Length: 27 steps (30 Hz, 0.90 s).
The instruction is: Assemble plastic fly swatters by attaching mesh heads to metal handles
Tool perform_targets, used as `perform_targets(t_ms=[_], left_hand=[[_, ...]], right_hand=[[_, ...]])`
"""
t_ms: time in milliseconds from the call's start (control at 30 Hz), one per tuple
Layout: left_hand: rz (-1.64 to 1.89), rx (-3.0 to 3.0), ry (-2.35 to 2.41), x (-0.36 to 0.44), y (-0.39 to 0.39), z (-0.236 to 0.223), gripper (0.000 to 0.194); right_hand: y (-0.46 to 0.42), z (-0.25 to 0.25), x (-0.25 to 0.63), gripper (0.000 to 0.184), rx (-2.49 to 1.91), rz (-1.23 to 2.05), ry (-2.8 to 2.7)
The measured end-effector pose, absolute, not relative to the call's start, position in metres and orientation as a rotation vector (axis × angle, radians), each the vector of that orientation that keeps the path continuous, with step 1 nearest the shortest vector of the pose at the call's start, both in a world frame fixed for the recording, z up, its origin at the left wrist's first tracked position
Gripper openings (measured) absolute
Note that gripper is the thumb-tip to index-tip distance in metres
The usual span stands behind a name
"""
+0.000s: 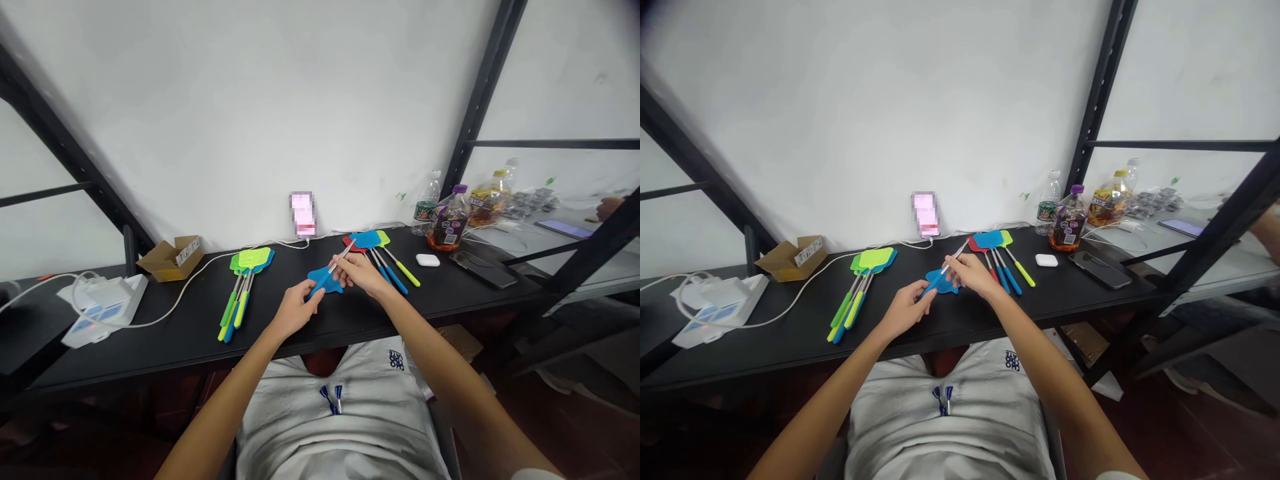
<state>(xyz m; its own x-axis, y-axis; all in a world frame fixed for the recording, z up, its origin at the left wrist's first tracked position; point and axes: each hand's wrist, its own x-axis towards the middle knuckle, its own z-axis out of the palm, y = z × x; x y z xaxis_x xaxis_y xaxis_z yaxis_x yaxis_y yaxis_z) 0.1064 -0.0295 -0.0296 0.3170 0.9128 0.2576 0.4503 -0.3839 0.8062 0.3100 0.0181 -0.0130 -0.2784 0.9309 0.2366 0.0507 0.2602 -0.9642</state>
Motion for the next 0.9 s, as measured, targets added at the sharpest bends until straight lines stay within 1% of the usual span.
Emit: perform_targets(t_ms=[200,367,467,567,667,767,833,900], left_hand=[[0.913,1.879,1.079,0.105,-0.033,-0.025,0.038],[0.831,1.67,0.974,0.103,-0.031,-0.022,0.047],[0.923,1.568,0.955,0.102,-0.027,-0.022,0.042],[1.064,1.503,1.003,0.101,-0.024,-0.023,0.032],[1.113,1.486,1.053,0.101,-0.022,-0.025,0.03],[1.112,1.504,1.068,0.102,-0.023,-0.025,0.033],[1.103,1.514,1.084,0.102,-0.024,-0.025,0.035],[1.097,1.525,1.102,0.102,-0.025,-0.024,0.036]], right_hand=[[0.008,-0.016,0.302,0.049,-0.974,1.036,-1.931],[0.005,-0.017,0.297,0.045,-0.986,0.679,-2.084],[0.007,-0.017,0.3,0.047,-1.167,0.424,-2.046],[0.007,-0.02,0.301,0.056,-1.454,0.188,-2.011],[0.005,-0.023,0.297,0.061,-1.678,0.013,-2.064],[0.002,-0.023,0.293,0.067,-1.768,-0.004,-2.113],[0.003,-0.02,0.294,0.07,-1.798,0.091,-2.115],[0.007,-0.019,0.299,0.077,-1.798,0.244,-2.113]])
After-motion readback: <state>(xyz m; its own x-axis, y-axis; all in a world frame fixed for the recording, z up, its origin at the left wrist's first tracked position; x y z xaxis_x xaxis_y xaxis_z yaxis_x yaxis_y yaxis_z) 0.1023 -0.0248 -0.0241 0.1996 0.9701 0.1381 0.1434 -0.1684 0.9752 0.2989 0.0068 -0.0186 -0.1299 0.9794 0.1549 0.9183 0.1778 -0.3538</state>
